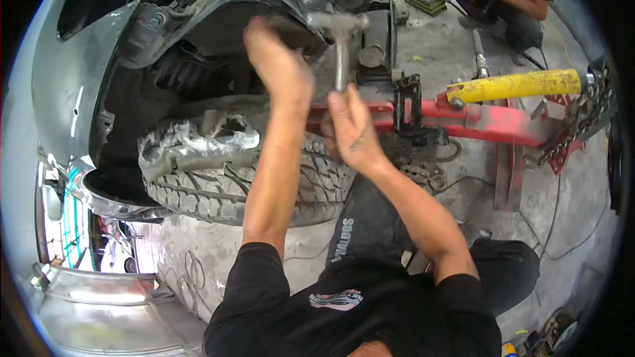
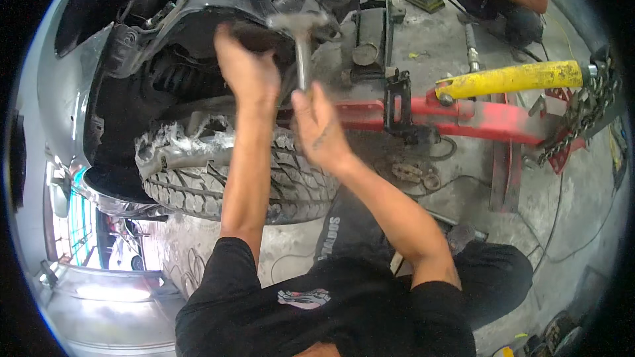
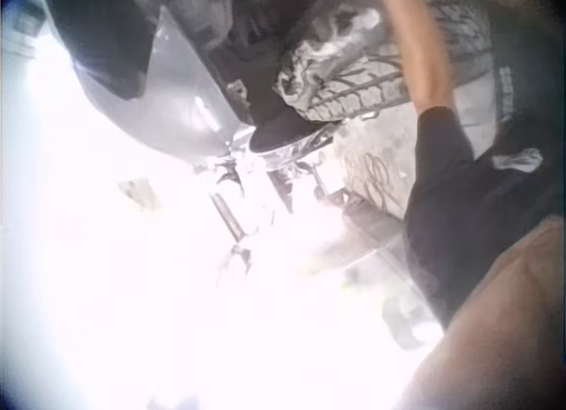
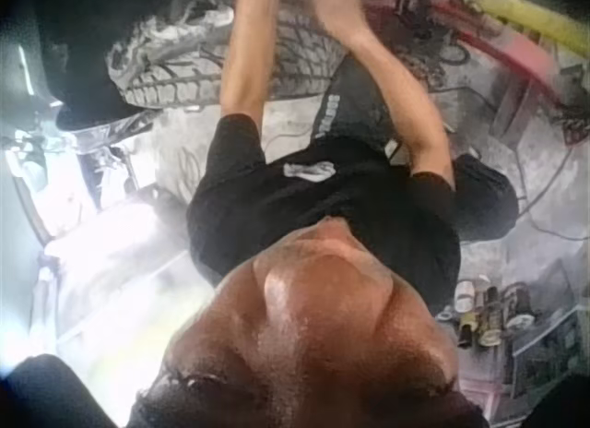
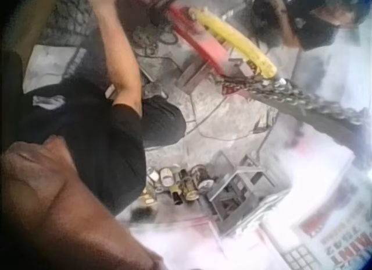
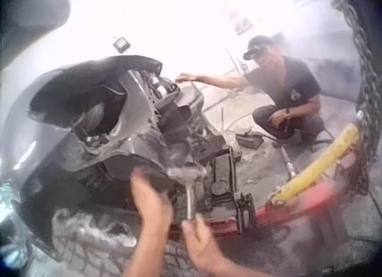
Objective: The person hammers the interior sheet metal of a car's wheel well using a hammer, then fits a metal bracket onto the frame and attaches it.
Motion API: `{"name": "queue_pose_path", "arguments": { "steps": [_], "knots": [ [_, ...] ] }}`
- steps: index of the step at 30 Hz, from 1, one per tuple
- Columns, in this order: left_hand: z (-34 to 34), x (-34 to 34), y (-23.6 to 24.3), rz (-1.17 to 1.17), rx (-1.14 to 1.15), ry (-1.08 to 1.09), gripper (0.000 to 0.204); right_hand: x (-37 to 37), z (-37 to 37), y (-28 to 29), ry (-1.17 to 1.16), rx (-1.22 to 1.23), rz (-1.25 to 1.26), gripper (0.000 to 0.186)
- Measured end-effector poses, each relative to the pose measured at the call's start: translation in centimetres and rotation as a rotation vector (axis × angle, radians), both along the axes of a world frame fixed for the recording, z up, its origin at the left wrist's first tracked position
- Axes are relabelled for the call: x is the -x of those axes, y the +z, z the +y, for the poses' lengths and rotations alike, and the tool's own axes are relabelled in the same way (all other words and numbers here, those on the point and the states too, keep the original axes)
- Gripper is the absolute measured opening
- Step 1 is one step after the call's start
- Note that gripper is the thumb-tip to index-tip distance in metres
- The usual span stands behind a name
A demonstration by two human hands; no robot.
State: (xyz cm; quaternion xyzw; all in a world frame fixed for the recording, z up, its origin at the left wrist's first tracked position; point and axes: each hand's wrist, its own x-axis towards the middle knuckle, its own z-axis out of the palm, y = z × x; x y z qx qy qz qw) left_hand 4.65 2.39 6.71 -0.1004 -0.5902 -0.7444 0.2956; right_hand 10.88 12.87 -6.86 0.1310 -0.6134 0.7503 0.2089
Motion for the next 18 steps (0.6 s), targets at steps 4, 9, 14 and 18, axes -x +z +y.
{"name": "queue_pose_path", "arguments": {
  "steps": [4,9,14,18],
  "knots": [
    [0.1,-1.2,0.4,-0.017,0.08,0.114,0.077,-1.7,2.5,4.1,0.465,0.45,-0.315,0.03],
    [1.0,-0.8,0.3,-0.042,-0.005,0.041,0.076,-0.2,-2.0,0.1,0.168,0.089,0.006,0.037],
    [0.5,-1.4,0.6,0.018,0.173,0.167,0.047,-1.0,1.8,1.3,0.342,0.185,-0.1,0.023],
    [1.2,-1.3,0.8,0.038,0.073,0.001,0.04,4.3,3.6,-2.7,0.017,-0.116,0.4,0.02]
  ]
}}
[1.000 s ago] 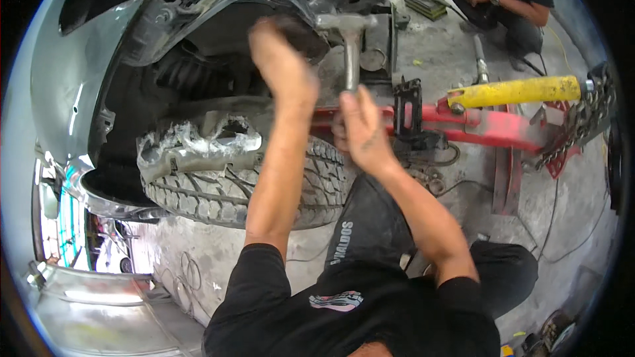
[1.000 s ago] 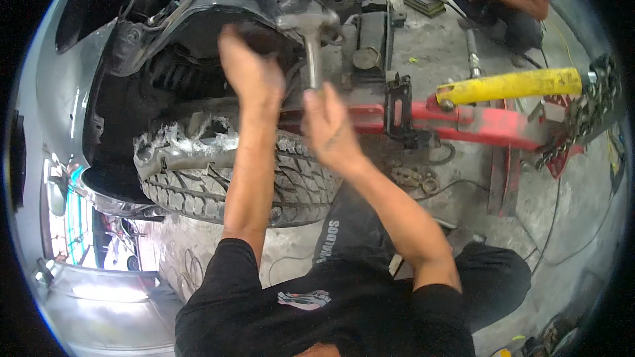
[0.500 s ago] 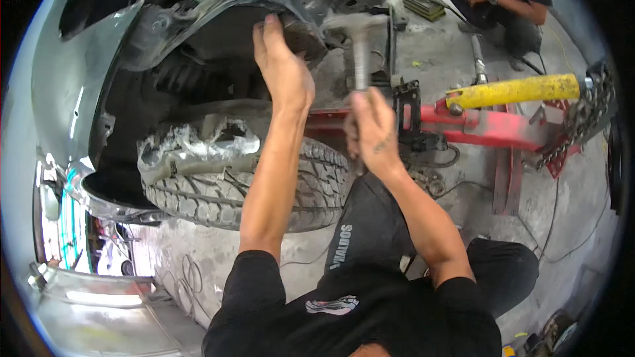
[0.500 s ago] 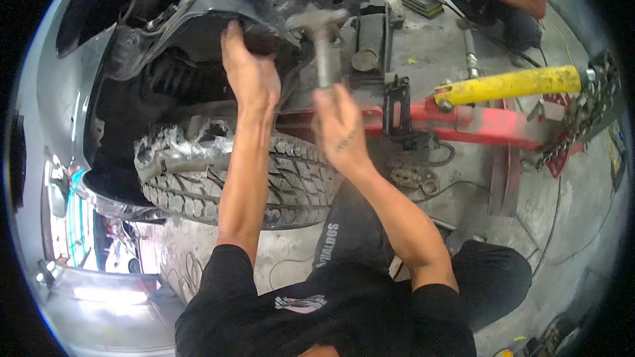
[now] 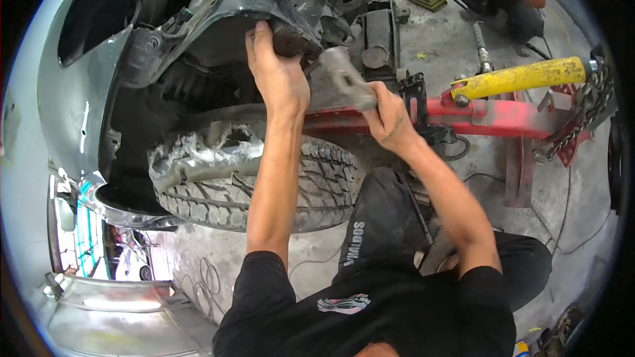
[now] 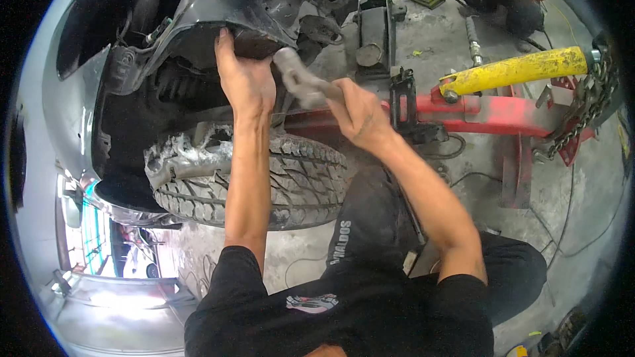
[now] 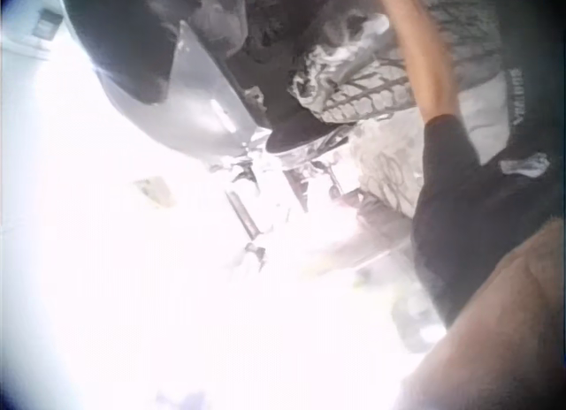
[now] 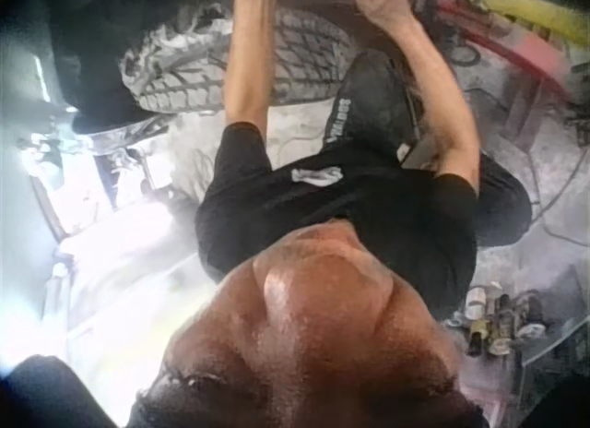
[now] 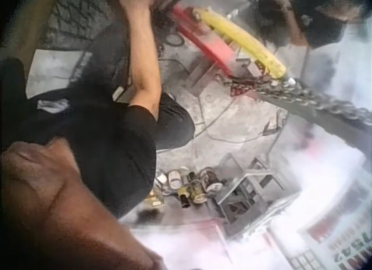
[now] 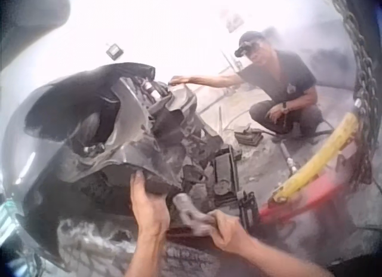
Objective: The person hammers the interior sheet metal of a car's wheel well using a hammer, then fits a metal bracket onto the frame and attaches it.
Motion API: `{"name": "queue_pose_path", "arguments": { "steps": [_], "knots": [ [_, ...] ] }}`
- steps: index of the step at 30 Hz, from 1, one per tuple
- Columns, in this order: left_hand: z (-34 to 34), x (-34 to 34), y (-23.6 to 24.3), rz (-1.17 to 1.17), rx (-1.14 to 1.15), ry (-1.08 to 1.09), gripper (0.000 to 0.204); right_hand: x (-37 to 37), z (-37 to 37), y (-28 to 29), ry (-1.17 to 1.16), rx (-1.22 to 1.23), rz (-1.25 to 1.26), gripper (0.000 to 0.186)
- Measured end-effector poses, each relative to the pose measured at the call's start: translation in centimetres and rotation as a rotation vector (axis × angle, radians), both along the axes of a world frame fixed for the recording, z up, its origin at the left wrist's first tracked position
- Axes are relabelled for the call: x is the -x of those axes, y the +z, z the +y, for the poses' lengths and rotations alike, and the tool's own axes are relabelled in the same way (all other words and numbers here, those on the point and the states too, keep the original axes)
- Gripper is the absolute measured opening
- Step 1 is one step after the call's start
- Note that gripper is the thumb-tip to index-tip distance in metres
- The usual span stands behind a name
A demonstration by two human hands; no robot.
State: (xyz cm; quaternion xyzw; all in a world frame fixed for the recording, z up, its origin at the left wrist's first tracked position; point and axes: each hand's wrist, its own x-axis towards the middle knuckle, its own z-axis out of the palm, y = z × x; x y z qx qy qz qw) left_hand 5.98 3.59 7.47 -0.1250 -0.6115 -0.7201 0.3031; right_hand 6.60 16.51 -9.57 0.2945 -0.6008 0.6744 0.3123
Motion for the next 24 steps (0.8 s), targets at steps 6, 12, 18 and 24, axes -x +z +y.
{"name": "queue_pose_path", "arguments": {
  "steps": [6,12,18,24],
  "knots": [
    [-0.2,-0.4,0.8,-0.082,-0.094,-0.041,0.037,4.6,2.5,1.3,-0.052,-0.294,0.364,0.031],
    [-1.0,0.1,0.1,-0.098,0.095,0.084,0.04,10.1,0.7,1.6,-0.182,-0.502,0.38,0.021],
    [0.9,0.5,0.0,-0.106,-0.104,-0.017,0.041,11.0,1.3,2.1,-0.195,-0.37,0.41,0.023],
    [-0.5,-0.1,-0.1,-0.084,-0.076,-0.009,0.037,9.5,2.1,2.5,-0.174,-0.392,0.57,0.02]
  ]
}}
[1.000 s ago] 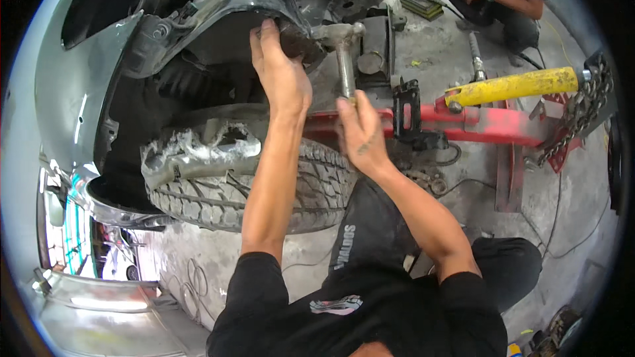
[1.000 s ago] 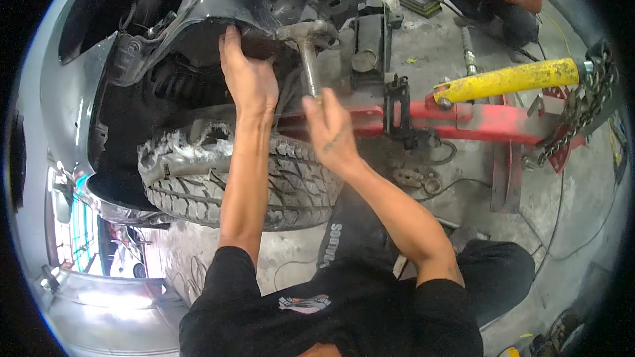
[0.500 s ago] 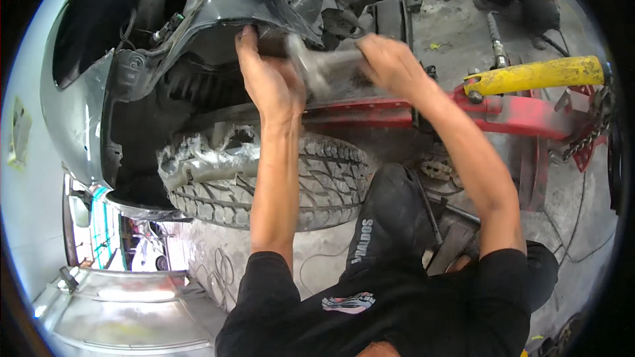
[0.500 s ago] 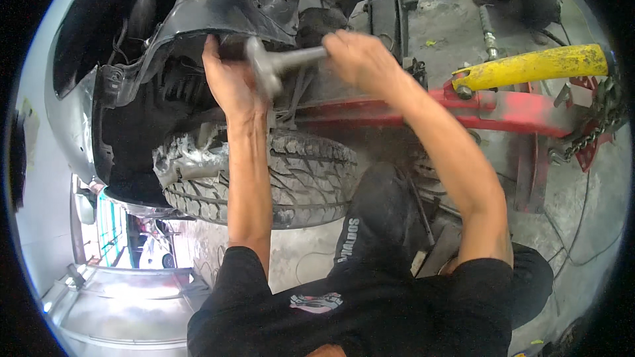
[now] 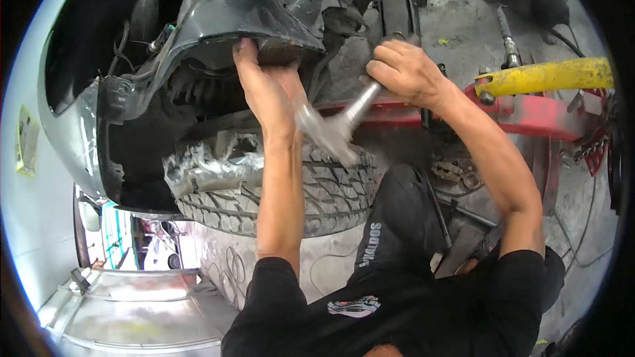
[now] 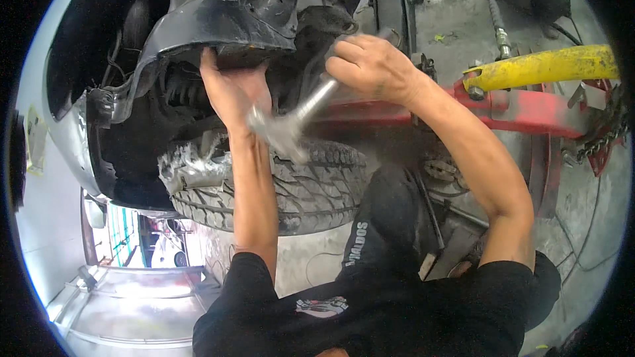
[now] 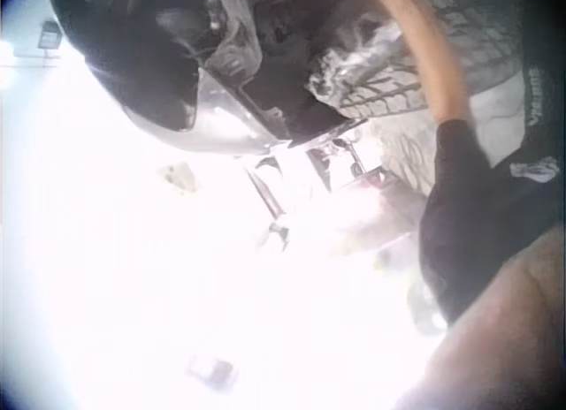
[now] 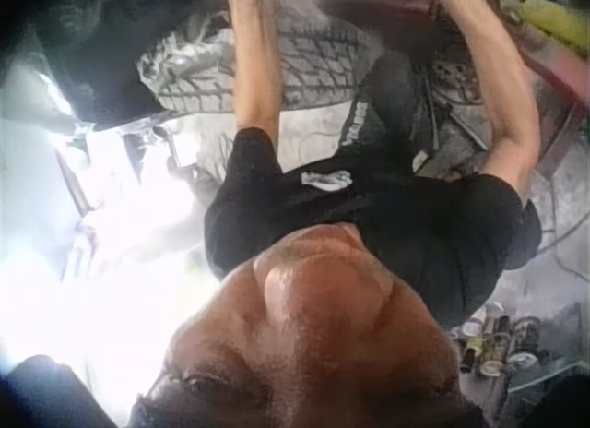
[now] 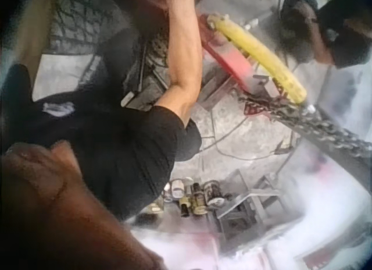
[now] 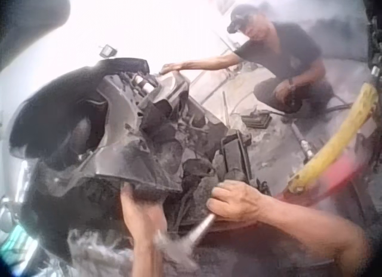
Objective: The person hammers the interior sheet metal of a car's wheel well using a hammer, then fits a metal bracket onto the frame and attaches it.
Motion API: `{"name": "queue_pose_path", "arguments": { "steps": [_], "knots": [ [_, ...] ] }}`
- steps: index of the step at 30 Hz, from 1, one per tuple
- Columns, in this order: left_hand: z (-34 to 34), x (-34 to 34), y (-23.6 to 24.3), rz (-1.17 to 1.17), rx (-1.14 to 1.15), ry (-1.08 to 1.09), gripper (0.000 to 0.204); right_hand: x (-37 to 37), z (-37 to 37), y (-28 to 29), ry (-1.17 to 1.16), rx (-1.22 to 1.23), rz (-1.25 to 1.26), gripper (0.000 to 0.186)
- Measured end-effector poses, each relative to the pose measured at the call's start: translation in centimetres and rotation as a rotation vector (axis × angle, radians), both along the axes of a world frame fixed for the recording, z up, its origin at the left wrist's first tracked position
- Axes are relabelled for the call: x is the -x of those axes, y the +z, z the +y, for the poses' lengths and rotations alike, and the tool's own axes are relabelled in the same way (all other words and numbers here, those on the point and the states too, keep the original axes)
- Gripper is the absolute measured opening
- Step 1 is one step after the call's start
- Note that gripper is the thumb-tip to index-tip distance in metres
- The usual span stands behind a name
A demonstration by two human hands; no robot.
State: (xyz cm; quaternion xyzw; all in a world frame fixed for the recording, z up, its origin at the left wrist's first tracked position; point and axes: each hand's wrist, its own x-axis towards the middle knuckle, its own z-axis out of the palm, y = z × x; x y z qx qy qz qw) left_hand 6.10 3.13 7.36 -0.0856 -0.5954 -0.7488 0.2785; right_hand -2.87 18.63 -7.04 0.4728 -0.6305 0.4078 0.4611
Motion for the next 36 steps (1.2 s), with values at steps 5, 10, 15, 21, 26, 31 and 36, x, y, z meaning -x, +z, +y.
{"name": "queue_pose_path", "arguments": {
  "steps": [5,10,15,21,26,31,36],
  "knots": [
    [-0.9,0.9,-0.5,-0.066,0.067,0.056,0.04,3.5,1.3,0.9,-0.121,-0.073,-0.118,0.025],
    [0.5,0.1,-0.2,-0.021,0.046,-0.006,0.041,2.0,2.5,2.0,0.003,-0.092,0.13,0.025],
    [-1.1,0.5,-0.5,-0.006,0.079,-0.063,0.048,3.7,1.4,0.1,-0.171,-0.151,0.0,0.018],
    [0.4,0.6,-0.6,-0.032,0.108,-0.059,0.046,5.6,2.4,-0.4,-0.312,-0.087,-0.018,0.015],
    [-0.7,0.4,-0.7,-0.006,0.163,-0.003,0.047,1.8,2.4,0.7,-0.231,-0.09,-0.018,0.015],
    [-0.4,0.9,-1.1,-0.022,0.155,-0.026,0.047,4.9,1.0,-1.7,-0.357,-0.195,-0.068,0.009],
    [-0.9,0.8,-1.4,-0.005,0.235,0.082,0.047,3.2,0.9,-0.7,-0.216,-0.008,-0.036,0.013]
  ]
}}
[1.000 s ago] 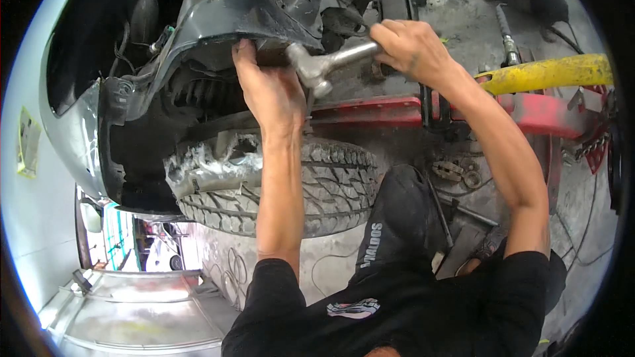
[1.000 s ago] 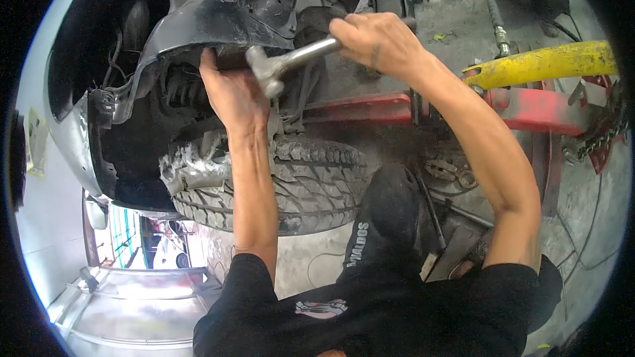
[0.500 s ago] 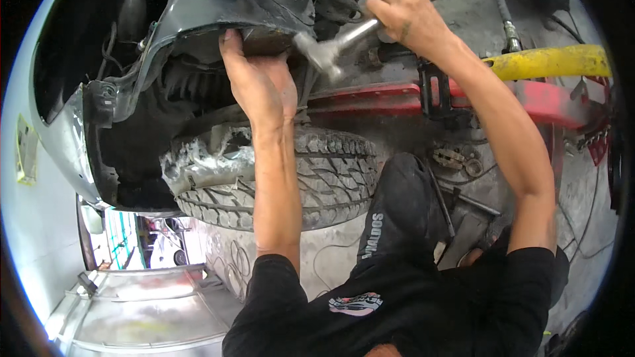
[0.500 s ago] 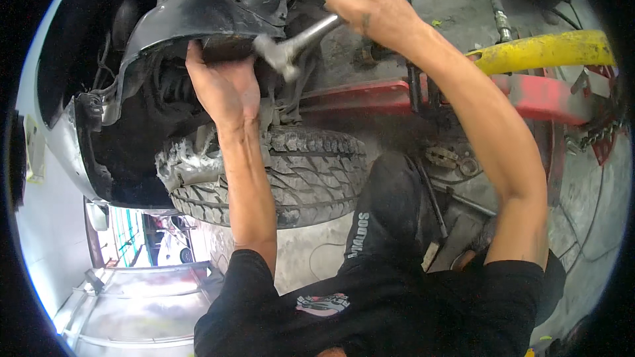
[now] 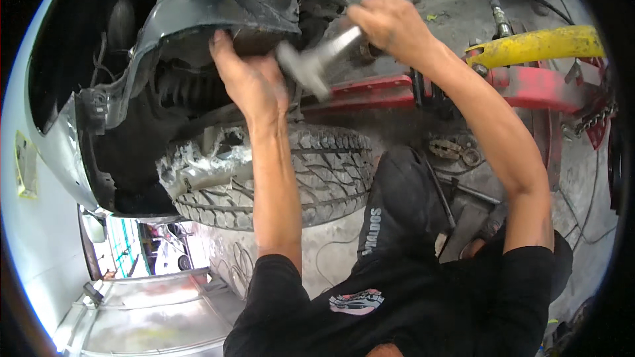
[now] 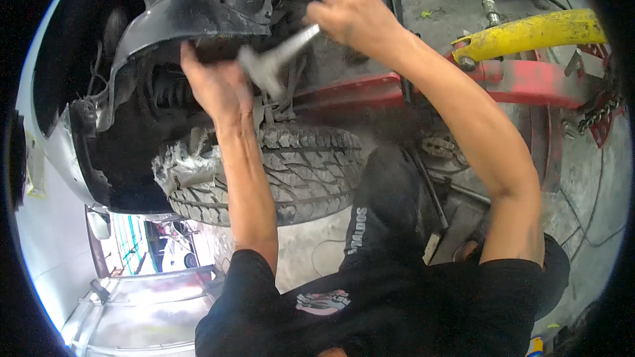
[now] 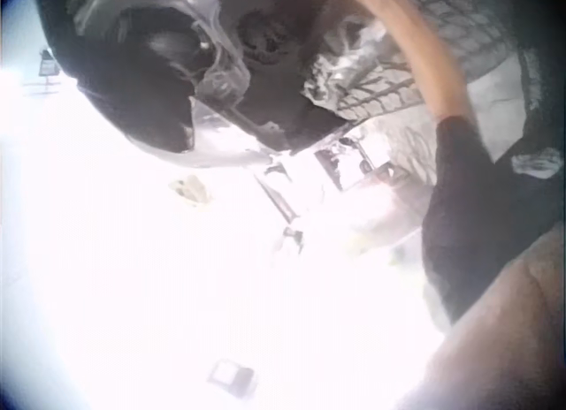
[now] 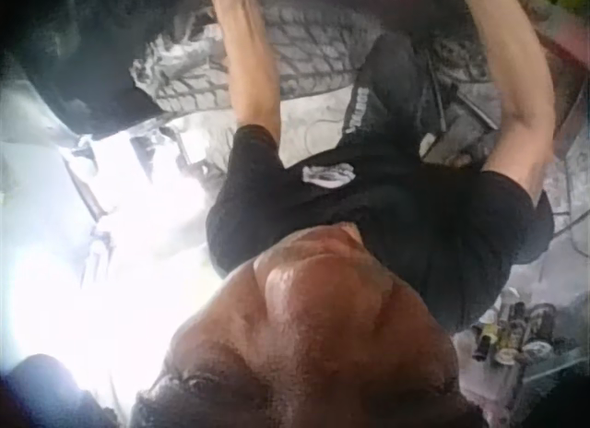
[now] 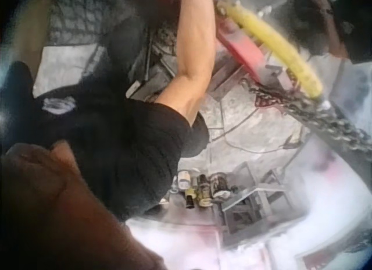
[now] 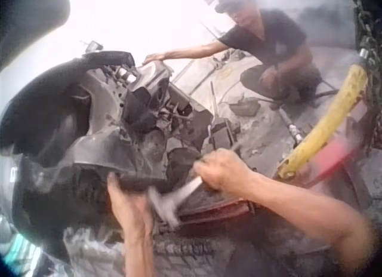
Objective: The person hammers the interior sheet metal of a car's wheel well using a hammer, then fits a metal bracket onto the frame and attaches it.
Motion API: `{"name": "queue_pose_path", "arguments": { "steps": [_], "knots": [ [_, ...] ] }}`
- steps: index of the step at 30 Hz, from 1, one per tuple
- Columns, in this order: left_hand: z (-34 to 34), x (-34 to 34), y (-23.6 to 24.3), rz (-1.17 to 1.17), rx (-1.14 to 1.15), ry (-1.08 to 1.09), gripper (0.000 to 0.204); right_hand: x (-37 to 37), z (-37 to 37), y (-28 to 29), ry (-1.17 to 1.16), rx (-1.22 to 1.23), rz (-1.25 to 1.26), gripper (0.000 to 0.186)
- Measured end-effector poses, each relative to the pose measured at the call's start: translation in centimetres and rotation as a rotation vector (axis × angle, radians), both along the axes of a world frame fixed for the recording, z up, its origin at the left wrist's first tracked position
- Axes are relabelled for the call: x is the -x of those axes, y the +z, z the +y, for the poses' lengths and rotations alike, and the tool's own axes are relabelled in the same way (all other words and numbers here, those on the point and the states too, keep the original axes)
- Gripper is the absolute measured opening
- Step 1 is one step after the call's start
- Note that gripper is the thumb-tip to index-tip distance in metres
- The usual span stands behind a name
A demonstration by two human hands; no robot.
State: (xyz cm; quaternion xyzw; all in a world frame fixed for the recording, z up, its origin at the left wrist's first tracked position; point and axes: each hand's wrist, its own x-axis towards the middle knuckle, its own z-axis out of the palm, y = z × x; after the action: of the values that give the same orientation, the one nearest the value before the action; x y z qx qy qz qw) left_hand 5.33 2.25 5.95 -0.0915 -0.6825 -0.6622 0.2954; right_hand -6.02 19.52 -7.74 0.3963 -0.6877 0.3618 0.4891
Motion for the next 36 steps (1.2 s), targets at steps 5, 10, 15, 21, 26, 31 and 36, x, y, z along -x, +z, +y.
{"name": "queue_pose_path", "arguments": {
  "steps": [5,10,15,21,26,31,36],
  "knots": [
    [-0.9,1.5,-2.6,0.064,-0.102,-0.061,0.041,-1.3,-0.4,-6.0,0.067,-0.026,-0.392,0.022],
    [0.2,1.3,-2.5,0.094,-0.131,-0.035,0.039,-9.4,-4.7,-4.1,0.462,0.839,-1.051,0.034],
    [-0.7,1.3,-2.8,0.073,-0.09,-0.035,0.036,-13.3,-5.8,0.1,1.041,0.75,-1.559,0.039],
    [1.0,1.5,-2.5,0.13,-0.202,0.004,0.036,-12.3,-2.3,2.3,1.086,1.045,-1.415,0.049],
    [-1.1,1.5,-3.0,0.079,-0.077,0.058,0.042,-12.8,-2.4,2.0,1.105,0.619,-1.71,0.044],
    [0.9,-0.4,-6.9,-0.065,-0.299,0.31,0.064,-10.4,3.5,-1.3,0.417,0.067,-1.423,0.034],
    [5.1,-7.4,-15.2,-0.622,-0.778,0.286,0.062,-10.3,11.1,-5.3,0.257,-0.254,-1.305,0.028]
  ]
}}
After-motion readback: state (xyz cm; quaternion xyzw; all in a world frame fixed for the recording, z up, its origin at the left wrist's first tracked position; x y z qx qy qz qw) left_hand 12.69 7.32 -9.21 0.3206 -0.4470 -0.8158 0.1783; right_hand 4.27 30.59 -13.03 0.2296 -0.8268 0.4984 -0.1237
